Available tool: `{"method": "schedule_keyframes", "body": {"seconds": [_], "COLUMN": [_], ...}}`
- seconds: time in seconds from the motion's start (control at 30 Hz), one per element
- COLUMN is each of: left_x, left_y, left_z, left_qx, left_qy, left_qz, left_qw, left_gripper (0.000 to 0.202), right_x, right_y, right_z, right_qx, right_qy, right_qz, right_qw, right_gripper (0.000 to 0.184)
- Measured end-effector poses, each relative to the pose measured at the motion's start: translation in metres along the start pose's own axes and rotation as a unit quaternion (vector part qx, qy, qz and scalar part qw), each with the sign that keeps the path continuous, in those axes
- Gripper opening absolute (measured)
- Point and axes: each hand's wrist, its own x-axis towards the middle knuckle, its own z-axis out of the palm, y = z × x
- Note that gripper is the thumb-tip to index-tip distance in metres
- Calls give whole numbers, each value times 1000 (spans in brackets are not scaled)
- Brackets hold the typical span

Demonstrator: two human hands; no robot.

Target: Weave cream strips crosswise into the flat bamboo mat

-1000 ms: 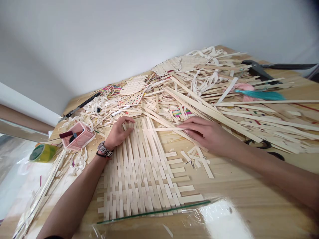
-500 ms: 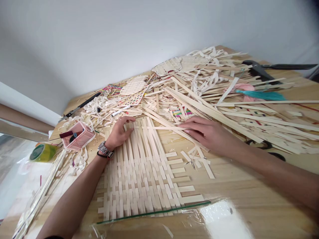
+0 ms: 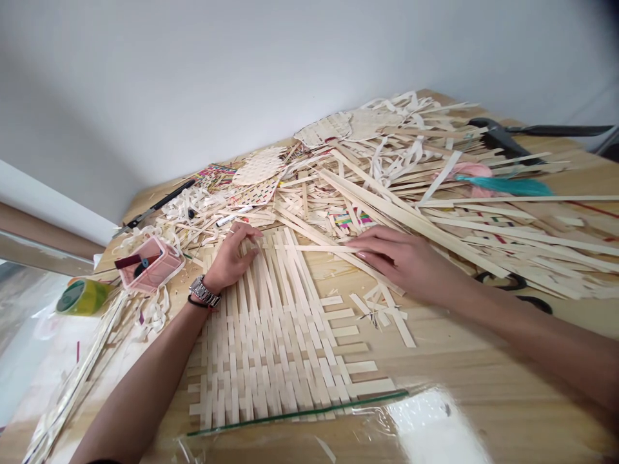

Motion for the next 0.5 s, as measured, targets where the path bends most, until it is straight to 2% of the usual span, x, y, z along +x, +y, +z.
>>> {"method": "schedule_keyframes", "body": {"seconds": [0.5], "left_x": [-1], "left_y": [1], "left_z": [-2], "left_qx": [-35], "left_qy": [-7], "left_qz": [22], "left_qw": [999], "left_gripper": [29], "right_x": [-1], "right_y": [3], "right_z": [-2], "right_qx": [16], "right_qy": [-28], "right_qz": [-40], "right_qw": [999], "right_gripper": [33]}}
